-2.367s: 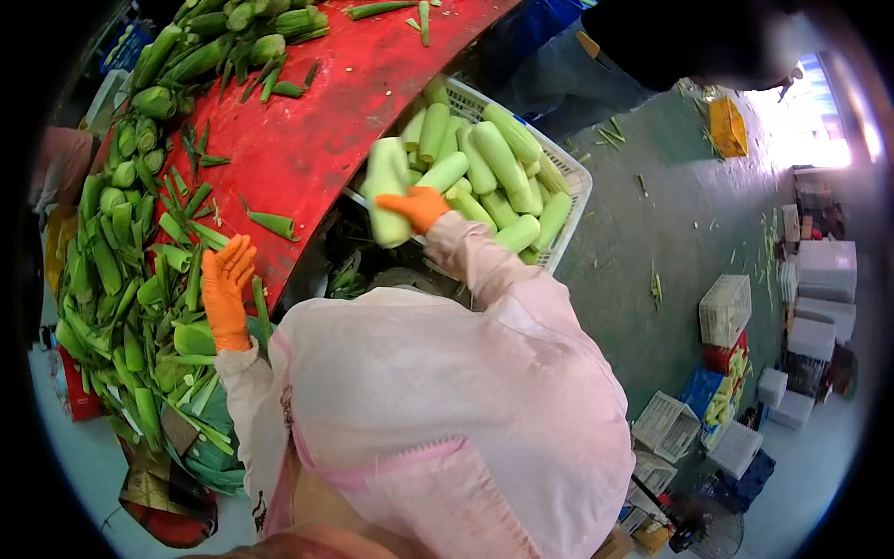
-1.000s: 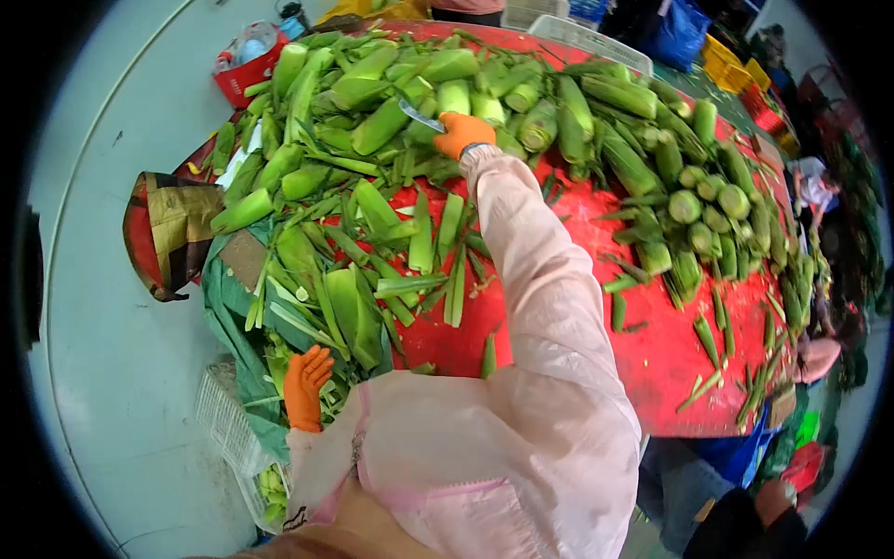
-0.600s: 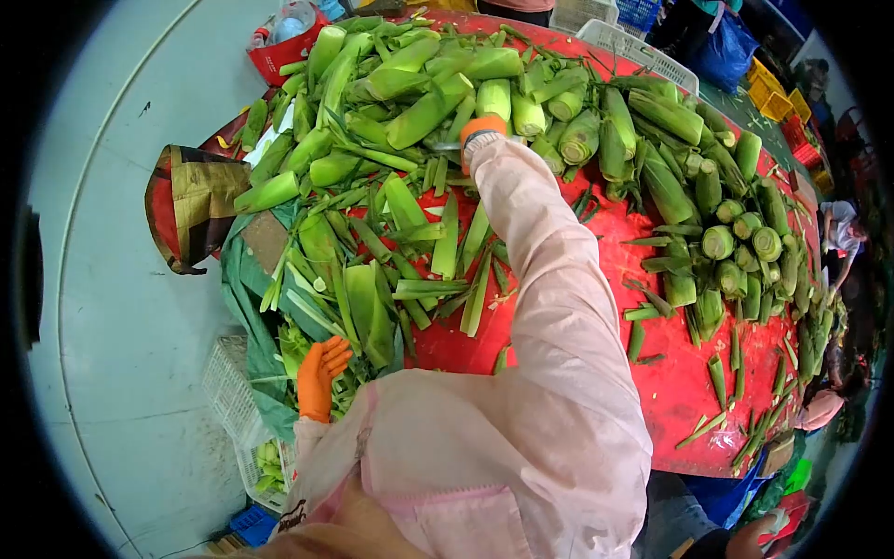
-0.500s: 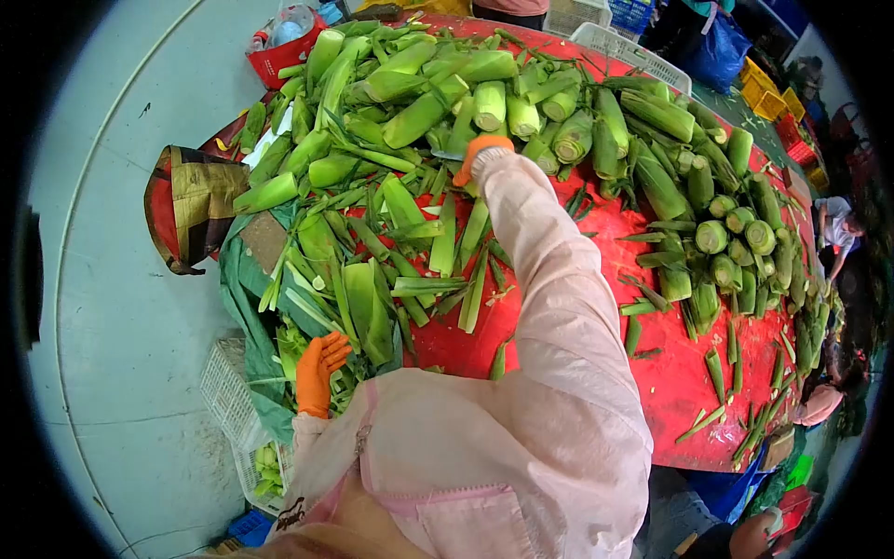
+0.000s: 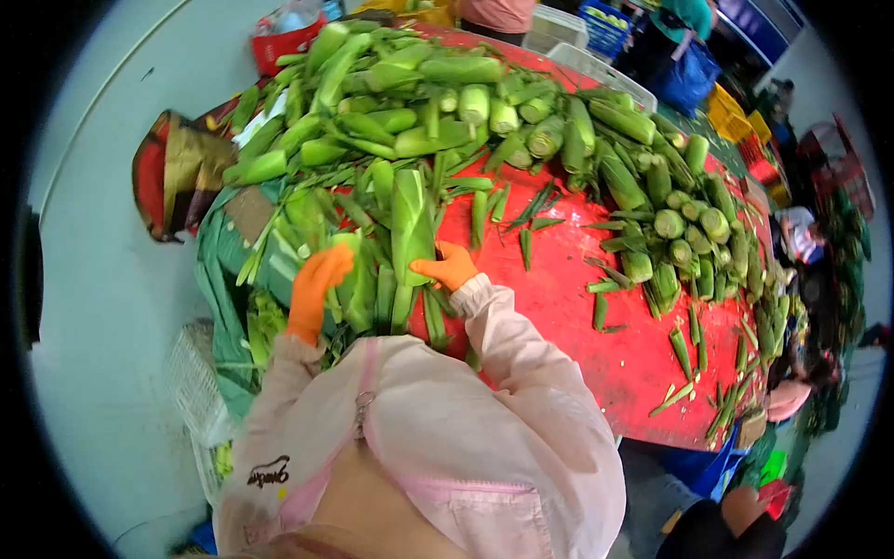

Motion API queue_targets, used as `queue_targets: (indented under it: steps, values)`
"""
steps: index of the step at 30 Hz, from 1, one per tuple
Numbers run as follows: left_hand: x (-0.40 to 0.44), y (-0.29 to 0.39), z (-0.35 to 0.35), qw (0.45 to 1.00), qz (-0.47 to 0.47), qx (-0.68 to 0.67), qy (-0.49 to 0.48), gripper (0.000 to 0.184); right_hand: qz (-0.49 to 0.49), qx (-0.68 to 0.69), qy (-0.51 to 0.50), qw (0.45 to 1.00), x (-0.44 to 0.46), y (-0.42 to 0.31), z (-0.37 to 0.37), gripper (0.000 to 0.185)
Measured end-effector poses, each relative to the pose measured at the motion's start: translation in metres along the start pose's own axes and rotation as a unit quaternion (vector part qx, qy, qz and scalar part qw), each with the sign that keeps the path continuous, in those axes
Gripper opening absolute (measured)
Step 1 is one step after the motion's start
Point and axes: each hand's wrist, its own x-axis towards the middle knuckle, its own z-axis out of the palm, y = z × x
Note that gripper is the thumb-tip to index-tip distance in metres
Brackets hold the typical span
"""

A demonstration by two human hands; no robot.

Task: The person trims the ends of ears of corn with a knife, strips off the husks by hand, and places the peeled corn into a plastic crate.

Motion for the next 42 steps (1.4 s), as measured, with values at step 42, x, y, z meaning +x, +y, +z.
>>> queue_targets:
  steps: [42]
  values:
    - [-0.116,0.003,-0.172,0.916,0.277,-0.182,0.225,0.05,-0.091,0.163,-0.275,0.943,-0.027,-0.067,0.345,0.022]
